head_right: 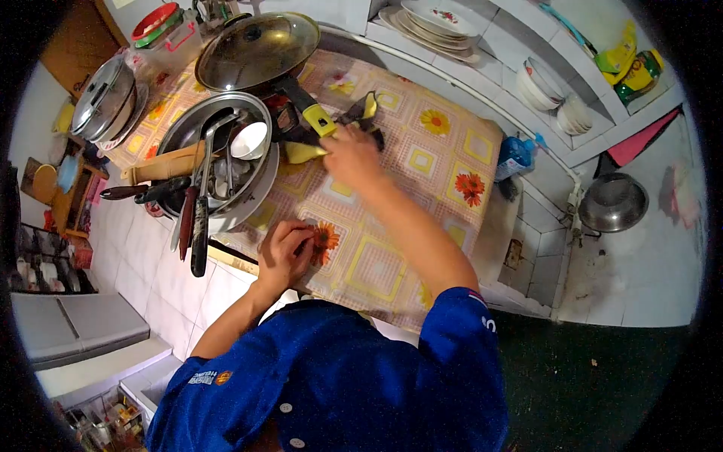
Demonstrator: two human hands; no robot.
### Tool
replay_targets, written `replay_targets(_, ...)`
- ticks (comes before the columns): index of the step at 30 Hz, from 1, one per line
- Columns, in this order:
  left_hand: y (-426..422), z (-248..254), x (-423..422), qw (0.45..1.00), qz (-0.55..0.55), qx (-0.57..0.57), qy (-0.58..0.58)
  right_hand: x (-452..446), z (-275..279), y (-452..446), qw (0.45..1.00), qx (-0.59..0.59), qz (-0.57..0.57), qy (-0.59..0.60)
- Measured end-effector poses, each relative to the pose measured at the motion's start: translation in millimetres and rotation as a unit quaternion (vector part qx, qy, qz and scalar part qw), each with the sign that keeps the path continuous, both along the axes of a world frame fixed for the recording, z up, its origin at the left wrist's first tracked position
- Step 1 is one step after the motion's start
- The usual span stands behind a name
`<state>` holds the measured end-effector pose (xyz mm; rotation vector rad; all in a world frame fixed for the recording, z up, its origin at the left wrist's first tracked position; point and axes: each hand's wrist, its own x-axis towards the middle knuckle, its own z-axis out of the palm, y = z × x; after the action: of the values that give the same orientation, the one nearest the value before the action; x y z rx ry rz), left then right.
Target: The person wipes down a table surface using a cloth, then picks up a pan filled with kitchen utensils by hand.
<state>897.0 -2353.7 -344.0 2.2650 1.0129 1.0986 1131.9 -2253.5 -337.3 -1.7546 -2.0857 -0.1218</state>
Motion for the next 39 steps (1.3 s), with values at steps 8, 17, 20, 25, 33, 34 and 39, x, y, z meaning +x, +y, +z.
replay_targets(8,0,10,-1,1.0,-0.001,0.001,0.011,92,26,84,0.98,0.045,-0.18,0.068)
replay_targets(17,5,9,-1,1.0,-0.012,-0.007,0.024,36,-36,187,0.996,0.016,-0.005,-0.088)
replay_targets(20,6,17,-2,0.999,-0.023,-0.022,0.027,62,-27,177,0.994,0.005,-0.032,-0.107)
replay_targets(25,9,14,-4,0.999,-0.028,-0.024,0.017,135,19,157,0.951,-0.129,-0.269,-0.08)
replay_targets(33,9,16,0,0.998,-0.033,-0.012,0.045,29,16,197,0.992,-0.048,-0.109,-0.041)
replay_targets(34,10,18,0,0.998,-0.038,-0.011,0.049,25,10,199,0.988,-0.077,-0.115,-0.074)
replay_targets(39,10,19,-1,0.997,-0.055,-0.031,0.04,61,2,185,0.987,-0.081,-0.137,0.029)
